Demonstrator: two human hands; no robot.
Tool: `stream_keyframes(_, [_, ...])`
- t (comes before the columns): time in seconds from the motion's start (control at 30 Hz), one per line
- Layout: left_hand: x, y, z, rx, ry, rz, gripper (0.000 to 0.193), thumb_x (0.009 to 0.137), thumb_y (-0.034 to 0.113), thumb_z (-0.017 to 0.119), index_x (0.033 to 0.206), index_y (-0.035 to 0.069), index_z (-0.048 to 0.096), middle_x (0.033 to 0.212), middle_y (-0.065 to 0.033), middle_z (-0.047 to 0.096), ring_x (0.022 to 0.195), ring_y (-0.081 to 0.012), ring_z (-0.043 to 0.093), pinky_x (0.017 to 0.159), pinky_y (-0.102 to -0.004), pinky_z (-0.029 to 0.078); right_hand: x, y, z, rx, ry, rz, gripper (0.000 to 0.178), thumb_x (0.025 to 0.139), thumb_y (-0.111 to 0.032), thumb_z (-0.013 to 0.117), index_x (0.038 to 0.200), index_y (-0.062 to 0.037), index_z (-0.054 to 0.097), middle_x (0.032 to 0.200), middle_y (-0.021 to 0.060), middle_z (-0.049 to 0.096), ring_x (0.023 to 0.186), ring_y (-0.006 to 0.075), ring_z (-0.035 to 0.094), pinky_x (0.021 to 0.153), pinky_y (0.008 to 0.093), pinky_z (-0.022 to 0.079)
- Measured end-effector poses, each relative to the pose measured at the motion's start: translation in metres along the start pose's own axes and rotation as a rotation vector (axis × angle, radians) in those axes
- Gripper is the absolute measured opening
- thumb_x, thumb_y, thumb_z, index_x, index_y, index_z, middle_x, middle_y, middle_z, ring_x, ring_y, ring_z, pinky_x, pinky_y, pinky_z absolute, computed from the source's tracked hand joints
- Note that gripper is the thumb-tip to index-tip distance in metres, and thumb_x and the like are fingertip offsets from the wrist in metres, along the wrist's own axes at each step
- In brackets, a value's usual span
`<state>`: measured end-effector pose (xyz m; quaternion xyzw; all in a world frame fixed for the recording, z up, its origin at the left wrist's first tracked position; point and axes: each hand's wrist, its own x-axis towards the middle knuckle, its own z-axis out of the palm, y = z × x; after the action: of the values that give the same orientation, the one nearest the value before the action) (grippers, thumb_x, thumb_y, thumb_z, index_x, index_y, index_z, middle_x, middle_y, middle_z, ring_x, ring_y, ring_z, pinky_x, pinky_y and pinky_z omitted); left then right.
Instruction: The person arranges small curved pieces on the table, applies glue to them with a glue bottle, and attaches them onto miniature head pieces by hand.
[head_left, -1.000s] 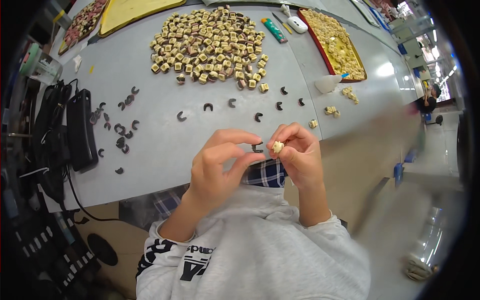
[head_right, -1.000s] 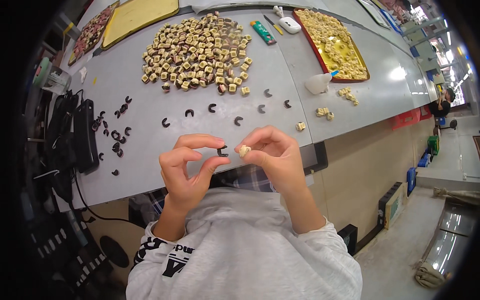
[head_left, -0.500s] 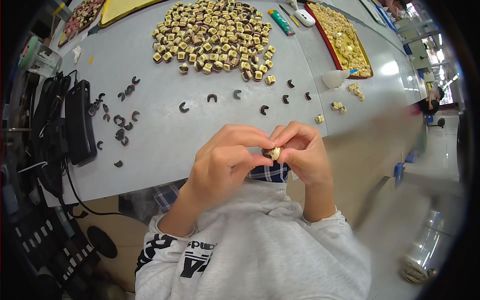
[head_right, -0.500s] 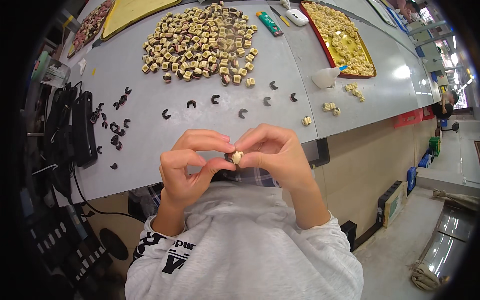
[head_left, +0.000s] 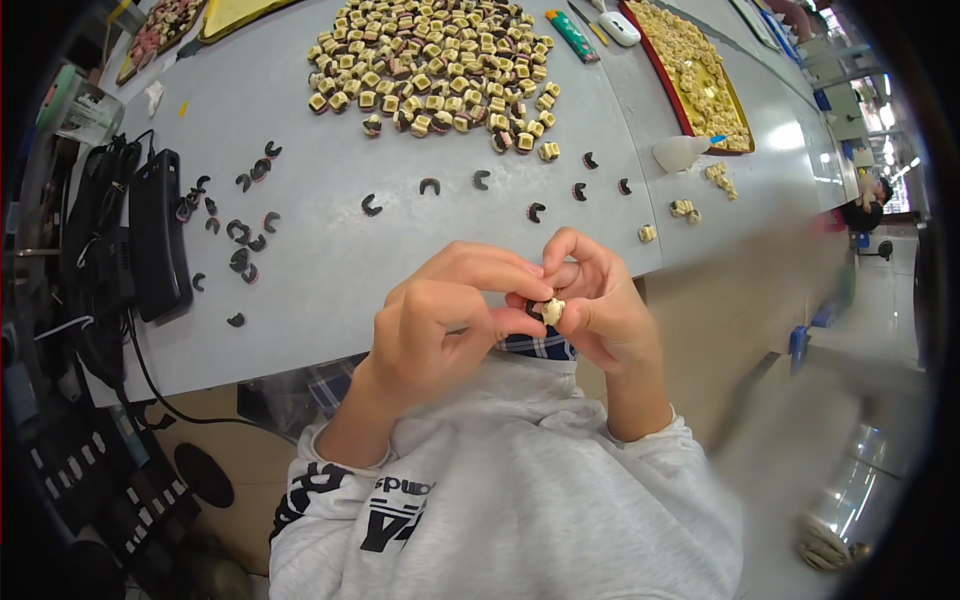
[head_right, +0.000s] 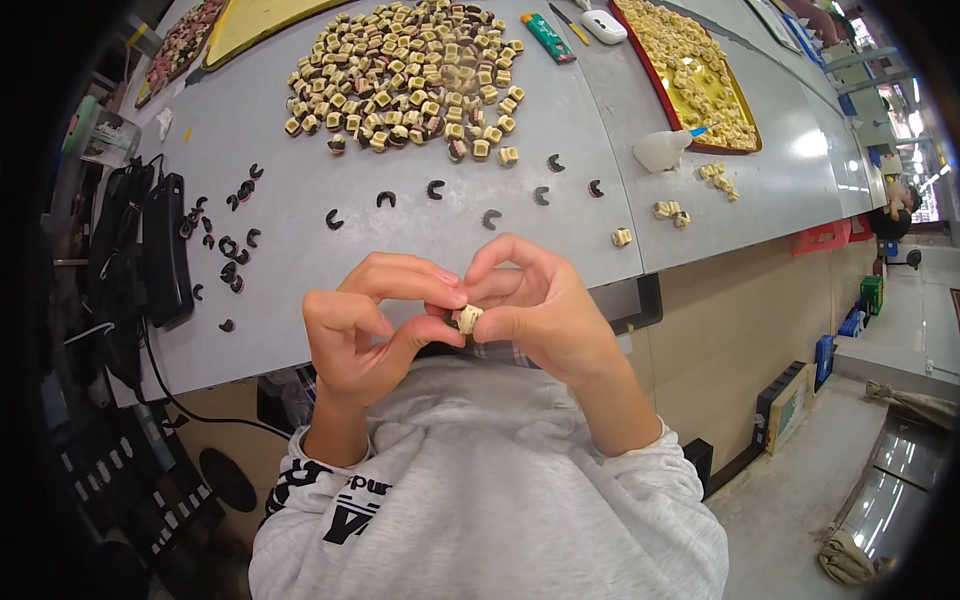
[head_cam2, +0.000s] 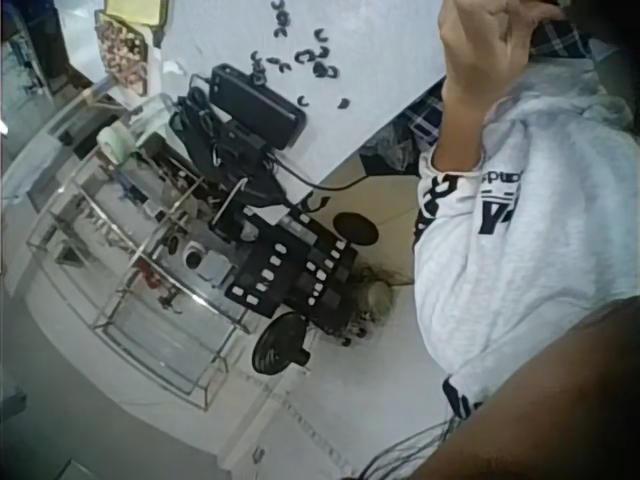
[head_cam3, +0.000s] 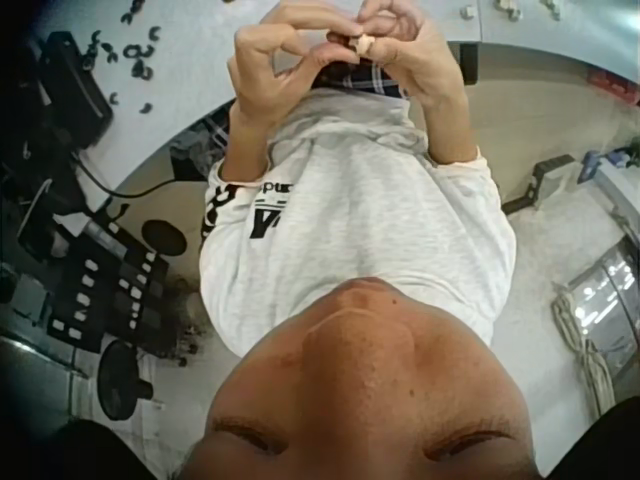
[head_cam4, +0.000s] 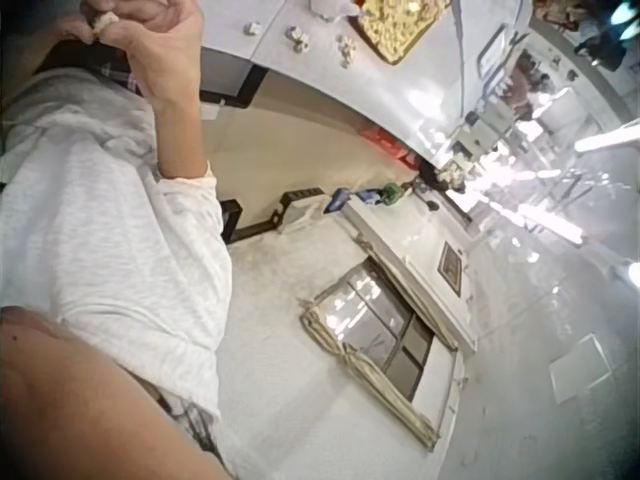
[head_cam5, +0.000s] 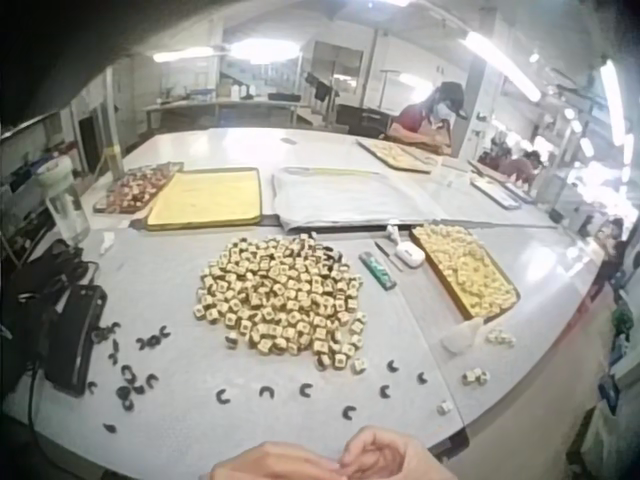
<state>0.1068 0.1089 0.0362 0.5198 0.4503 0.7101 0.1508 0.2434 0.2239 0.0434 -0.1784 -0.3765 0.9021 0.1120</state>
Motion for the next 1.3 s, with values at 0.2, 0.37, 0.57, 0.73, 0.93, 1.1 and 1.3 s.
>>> stream_keyframes(0.2, [-0.001,0.004,0.0,0.015,0.001,0.003,0.05,0.066,-0.007,0.077,0.061,0.007,0.029,0.088,-0.0211,0.067,0.087,-0.0328,0.064,0.069,-0.0359,0.052,0.001,-0.001,0.008,0.083,-0.033,0.021,0.063,0.066,-0.013,0.084,0.107,-0.0054,0.036,0.095,0.0123,0.065,0.086,0.0204,0.064,0.073,0.0283,0.05])
stream_keyframes(0.37, [-0.002,0.007,0.001,-0.002,-0.029,0.01,0.051,0.067,-0.004,0.077,0.057,0.008,0.028,0.089,-0.0199,0.068,0.088,-0.0329,0.064,0.069,-0.0357,0.052,0.0,-0.003,0.006,0.103,-0.026,0.068,0.069,0.062,-0.01,0.084,0.108,-0.0053,0.033,0.093,0.0141,0.064,0.081,0.0176,0.062,0.067,0.0239,0.047])
stream_keyframes(0.57, [-0.001,0.008,0.002,-0.009,-0.036,0.006,0.049,0.069,0.0,0.077,0.057,0.008,0.03,0.089,-0.0199,0.068,0.088,-0.033,0.065,0.07,-0.0363,0.052,0.001,0.006,0.001,0.168,-0.079,-0.003,0.063,0.064,0.0,0.078,0.109,-0.0062,0.034,0.089,0.013,0.061,0.079,0.0164,0.06,0.066,0.0247,0.047])
stream_keyframes(0.73, [-0.001,0.009,0.004,-0.018,-0.032,-0.005,0.049,0.069,0.001,0.077,0.057,0.008,0.03,0.089,-0.0196,0.068,0.087,-0.0327,0.065,0.071,-0.0362,0.052,-0.001,0.007,0.0,0.215,-0.134,-0.042,0.059,0.067,0.01,0.072,0.111,-0.0064,0.037,0.091,0.0135,0.06,0.082,0.0184,0.061,0.07,0.0277,0.05])
stream_keyframes(0.93, [-0.001,0.009,0.007,0.002,-0.053,0.0,0.049,0.07,0.001,0.076,0.057,0.008,0.029,0.089,-0.0198,0.068,0.087,-0.0326,0.064,0.072,-0.0362,0.051,-0.003,0.005,0.001,0.197,-0.121,-0.078,0.056,0.067,0.01,0.072,0.107,-0.0068,0.036,0.09,0.0134,0.06,0.083,0.0189,0.061,0.072,0.0284,0.05])
stream_keyframes(1.1, [0.001,0.007,0.007,0.069,-0.105,0.025,0.044,0.07,0.0,0.077,0.074,0.008,0.033,0.089,-0.0222,0.066,0.087,-0.0323,0.064,0.073,-0.0377,0.052,-0.004,0.008,0.008,0.202,-0.063,-0.083,0.045,0.072,0.008,0.068,0.104,-0.0081,0.039,0.091,0.0101,0.06,0.086,0.0209,0.062,0.073,0.0304,0.05])
stream_keyframes(1.3, [-0.004,-0.005,0.013,-0.165,0.106,0.007,0.047,0.071,-0.001,0.077,0.089,0.006,0.034,0.089,-0.0221,0.065,0.086,-0.0265,0.065,0.073,-0.0328,0.052,-0.004,0.009,0.009,0.262,-0.054,-0.029,0.034,0.08,-0.001,0.065,0.102,-0.0088,0.041,0.096,0.0079,0.061,0.089,0.0208,0.062,0.076,0.0311,0.049])
